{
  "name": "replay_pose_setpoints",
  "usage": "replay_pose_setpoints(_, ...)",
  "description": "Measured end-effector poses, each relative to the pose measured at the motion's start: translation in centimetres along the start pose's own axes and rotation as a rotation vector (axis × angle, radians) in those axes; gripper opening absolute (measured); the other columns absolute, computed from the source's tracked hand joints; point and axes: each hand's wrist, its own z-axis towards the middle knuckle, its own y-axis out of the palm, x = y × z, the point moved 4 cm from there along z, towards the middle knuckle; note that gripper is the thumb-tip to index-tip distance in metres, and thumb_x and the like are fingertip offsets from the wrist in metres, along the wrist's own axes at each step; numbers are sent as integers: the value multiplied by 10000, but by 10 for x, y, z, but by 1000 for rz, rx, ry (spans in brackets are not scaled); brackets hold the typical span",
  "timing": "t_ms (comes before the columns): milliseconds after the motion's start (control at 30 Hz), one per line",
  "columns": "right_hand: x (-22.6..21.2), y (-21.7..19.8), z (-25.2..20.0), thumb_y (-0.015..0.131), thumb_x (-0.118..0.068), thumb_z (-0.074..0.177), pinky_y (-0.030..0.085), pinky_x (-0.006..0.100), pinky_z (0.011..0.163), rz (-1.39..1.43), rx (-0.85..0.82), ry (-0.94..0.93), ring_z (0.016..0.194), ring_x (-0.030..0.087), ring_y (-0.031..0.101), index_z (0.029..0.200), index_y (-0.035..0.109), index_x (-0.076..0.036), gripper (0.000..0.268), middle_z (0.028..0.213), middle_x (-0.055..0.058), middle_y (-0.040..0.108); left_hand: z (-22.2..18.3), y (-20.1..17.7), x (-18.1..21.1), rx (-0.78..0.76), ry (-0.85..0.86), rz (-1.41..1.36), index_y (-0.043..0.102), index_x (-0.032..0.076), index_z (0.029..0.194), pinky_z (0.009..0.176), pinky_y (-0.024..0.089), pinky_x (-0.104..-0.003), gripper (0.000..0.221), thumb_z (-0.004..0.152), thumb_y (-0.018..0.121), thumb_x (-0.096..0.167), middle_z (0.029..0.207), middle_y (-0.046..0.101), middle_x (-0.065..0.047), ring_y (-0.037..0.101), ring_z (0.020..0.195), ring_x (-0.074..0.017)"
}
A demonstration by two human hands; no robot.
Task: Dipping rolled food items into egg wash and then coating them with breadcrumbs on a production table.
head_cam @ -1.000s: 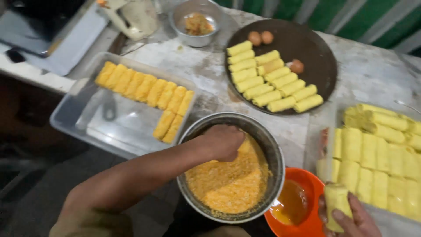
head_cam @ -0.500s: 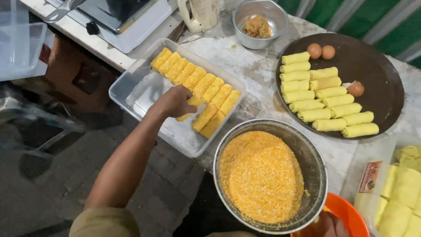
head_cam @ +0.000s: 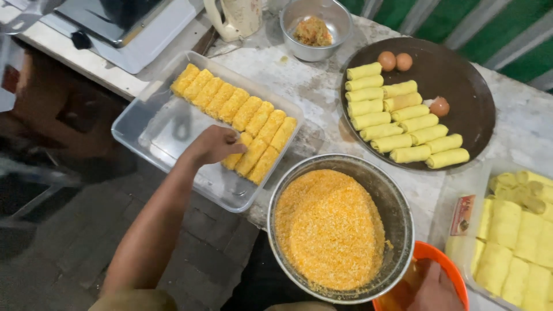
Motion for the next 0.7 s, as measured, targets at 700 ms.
replay_pose_setpoints(700, 83, 25, 95, 648, -27, 720, 506, 483, 909, -681, 73, -494, 1111, 336, 560, 1187, 477, -67, 499, 1158, 127, 565, -14, 5, -41, 149, -38, 735, 549, 120, 1434, 755, 605, -427, 799, 726, 785, 404, 1279, 700, -115, 723, 1049, -353)
